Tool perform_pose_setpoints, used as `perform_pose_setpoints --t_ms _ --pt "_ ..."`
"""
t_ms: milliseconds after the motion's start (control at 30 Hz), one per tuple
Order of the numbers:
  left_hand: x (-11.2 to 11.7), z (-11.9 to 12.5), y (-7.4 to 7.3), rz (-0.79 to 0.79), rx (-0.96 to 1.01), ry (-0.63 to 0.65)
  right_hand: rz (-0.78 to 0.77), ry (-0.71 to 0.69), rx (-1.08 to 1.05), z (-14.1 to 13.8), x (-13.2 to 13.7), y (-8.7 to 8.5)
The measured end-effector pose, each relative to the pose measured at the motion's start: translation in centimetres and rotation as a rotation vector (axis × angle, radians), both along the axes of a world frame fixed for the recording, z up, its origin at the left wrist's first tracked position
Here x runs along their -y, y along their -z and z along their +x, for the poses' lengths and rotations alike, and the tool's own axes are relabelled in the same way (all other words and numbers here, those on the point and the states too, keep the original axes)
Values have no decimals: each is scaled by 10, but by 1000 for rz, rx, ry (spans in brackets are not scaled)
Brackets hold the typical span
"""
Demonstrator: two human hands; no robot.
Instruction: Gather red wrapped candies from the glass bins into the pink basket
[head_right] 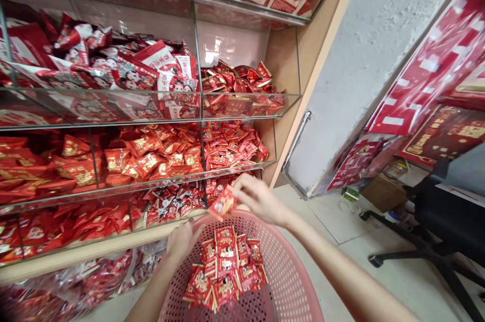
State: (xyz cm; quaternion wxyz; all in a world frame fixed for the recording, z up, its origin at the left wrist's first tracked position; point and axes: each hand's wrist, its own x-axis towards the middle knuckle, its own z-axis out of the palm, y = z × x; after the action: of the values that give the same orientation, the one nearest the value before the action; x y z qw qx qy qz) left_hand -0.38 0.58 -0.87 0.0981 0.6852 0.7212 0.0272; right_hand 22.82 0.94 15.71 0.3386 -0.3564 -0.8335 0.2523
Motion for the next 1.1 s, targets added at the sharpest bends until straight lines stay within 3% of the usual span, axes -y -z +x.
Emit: perform_pose_setpoints --t_ms 100,200,267,333,467,633,833,1100 --pt "0 0 0 -9 21 0 -215 -101 50 -17 8 66" --pt "1 0 -3 -31 23 -14 -402 -114 63 -34 6 128" --pt "2 1 -5 -38 27 -24 -477 -82 43 -45 3 155" --pt "3 2 -7 -38 40 -35 -527 -49 14 -55 0 170" --pt "3 3 -9 -38 59 -58 -609 -13 20 -72 -3 183" --pt "1 2 -8 -25 70 -60 -695 -98 153 -85 -8 197" --pt "0 1 -4 0 54 -40 -589 -127 204 -97 -18 208" --pt "1 1 -5 -14 52 -37 -367 -114 263 -105 -9 205"
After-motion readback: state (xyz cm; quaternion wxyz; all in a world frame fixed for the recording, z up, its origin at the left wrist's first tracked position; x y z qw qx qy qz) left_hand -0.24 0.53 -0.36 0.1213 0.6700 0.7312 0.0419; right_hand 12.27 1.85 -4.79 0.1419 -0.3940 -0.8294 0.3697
